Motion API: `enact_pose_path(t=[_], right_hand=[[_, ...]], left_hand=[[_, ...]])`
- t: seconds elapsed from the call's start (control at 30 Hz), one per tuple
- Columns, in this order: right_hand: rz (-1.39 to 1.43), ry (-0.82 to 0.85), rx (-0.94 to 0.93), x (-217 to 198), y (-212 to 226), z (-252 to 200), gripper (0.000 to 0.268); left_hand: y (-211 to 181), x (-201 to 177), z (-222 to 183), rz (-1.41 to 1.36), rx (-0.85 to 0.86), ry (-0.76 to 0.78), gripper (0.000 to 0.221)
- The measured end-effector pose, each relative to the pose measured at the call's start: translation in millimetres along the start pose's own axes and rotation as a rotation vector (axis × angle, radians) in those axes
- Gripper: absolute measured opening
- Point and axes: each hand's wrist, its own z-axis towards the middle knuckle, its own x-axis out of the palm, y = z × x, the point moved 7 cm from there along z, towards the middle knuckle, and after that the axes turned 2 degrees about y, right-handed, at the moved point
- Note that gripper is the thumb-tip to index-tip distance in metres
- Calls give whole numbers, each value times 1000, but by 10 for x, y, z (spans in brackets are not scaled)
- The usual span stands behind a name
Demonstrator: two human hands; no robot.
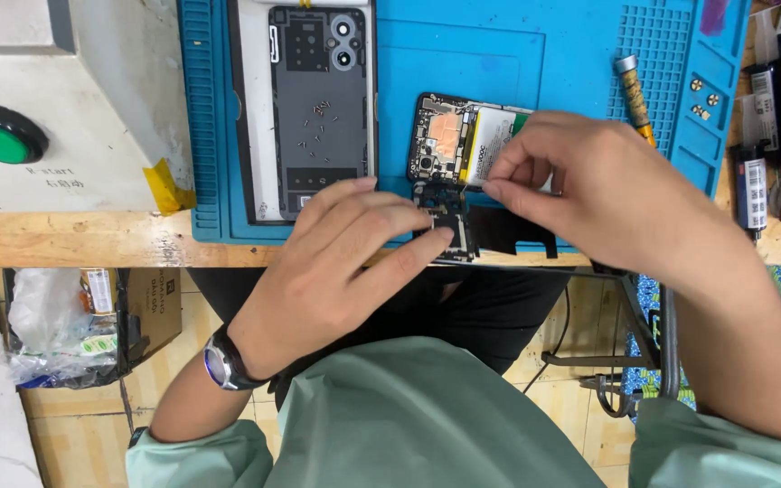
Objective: Disassembling and repairing internal components of a smartphone on a repair bench
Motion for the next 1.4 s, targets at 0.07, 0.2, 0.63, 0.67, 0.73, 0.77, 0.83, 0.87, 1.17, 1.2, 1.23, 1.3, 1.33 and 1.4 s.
enact_pose_path(t=[0.07,0.2,0.63,0.67,0.73,0.77,0.83,0.87,1.17,1.2,1.23,1.3,1.33,1.4], right_hand=[[-23,45,56,-36,-38,55,4],[62,133,311,-74,-114,108,7],[-77,2,195,-362,-117,283,6],[-80,-11,184,-371,-142,275,6],[-208,-162,-94,-466,-3,261,6],[-208,-176,-104,-469,-2,268,6],[-267,-259,-176,-481,28,247,6],[-265,-265,-179,-479,29,247,6],[-315,-441,-223,-583,-107,306,8],[-330,-448,-225,-586,-130,309,9],[-344,-455,-227,-586,-154,311,10],[-363,-465,-217,-573,-211,337,11],[-383,-469,-211,-558,-235,342,11],[-373,-467,-200,-549,-238,332,10]], left_hand=[[24,-16,52,-24,4,-23,15],[66,-29,118,-20,-4,-31,15],[193,-130,282,68,51,-56,18],[200,-131,302,83,59,-59,18],[248,-138,348,65,37,-58,16],[249,-142,365,79,45,-57,16],[298,-116,388,83,-18,-43,19],[297,-116,399,89,-14,-41,19],[484,-46,564,193,-131,83,34],[497,-15,576,232,-135,121,35],[510,17,584,272,-140,160,37],[522,43,619,279,-140,188,34],[525,63,628,285,-145,214,33],[507,66,662,269,-139,208,29]])
